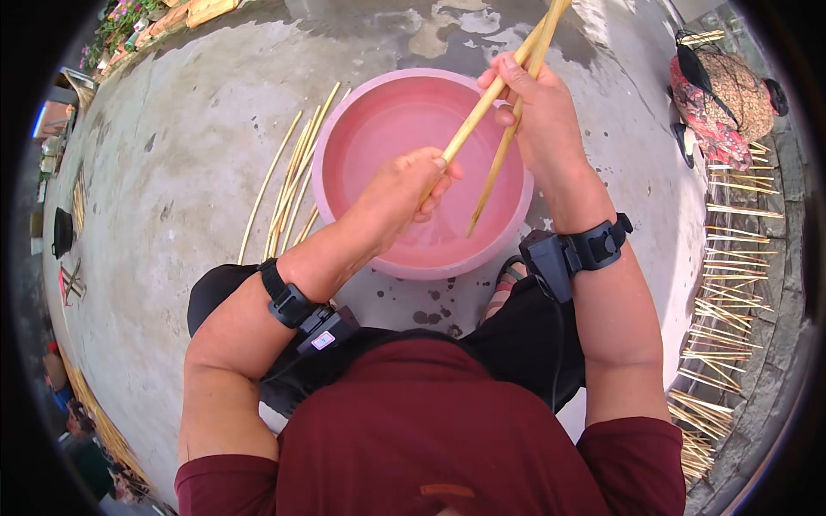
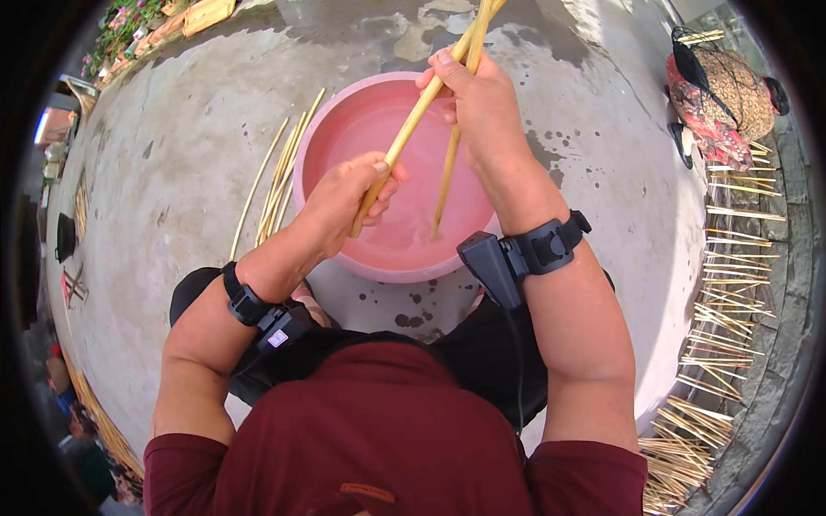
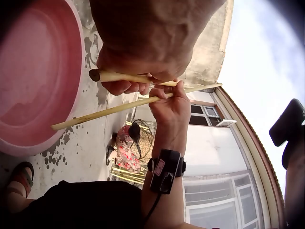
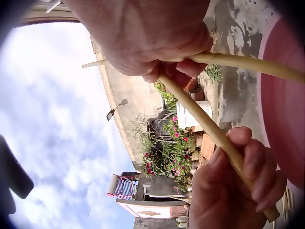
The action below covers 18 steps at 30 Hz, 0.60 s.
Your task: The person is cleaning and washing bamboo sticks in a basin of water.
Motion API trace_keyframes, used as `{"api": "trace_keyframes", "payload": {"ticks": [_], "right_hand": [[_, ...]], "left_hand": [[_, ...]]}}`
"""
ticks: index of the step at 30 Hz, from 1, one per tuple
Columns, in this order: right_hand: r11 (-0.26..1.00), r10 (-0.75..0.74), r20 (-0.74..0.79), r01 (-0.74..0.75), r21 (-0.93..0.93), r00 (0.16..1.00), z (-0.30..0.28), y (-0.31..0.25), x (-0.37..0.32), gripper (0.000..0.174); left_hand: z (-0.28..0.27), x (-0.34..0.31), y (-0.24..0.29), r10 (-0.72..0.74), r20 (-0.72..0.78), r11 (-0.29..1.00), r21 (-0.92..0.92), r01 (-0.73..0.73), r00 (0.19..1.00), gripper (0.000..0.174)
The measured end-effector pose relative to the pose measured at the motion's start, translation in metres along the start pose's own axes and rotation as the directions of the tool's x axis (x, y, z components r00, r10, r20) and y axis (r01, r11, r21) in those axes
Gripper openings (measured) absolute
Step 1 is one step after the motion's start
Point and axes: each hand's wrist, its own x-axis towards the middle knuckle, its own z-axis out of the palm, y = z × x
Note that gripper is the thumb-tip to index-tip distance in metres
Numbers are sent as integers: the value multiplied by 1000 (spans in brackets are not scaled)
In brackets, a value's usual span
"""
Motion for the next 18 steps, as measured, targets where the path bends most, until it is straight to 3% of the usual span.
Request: {"api": "trace_keyframes", "payload": {"ticks": [3,12,15,18], "right_hand": [[998,12,-15,-11,65,1000,-5,-4,4,21],[994,37,48,-42,105,998,4,1,1,25],[992,58,23,-60,111,998,5,-2,1,27],[992,40,28,-43,121,999,3,-1,3,27]], "left_hand": [[11,1,-8,131,31,985,-114,-127,991,20],[-9,2,-5,-53,171,988,-136,77,984,33],[3,-5,3,109,121,992,-70,-101,987,32],[7,-8,4,187,160,982,-16,-187,969,32]]}}
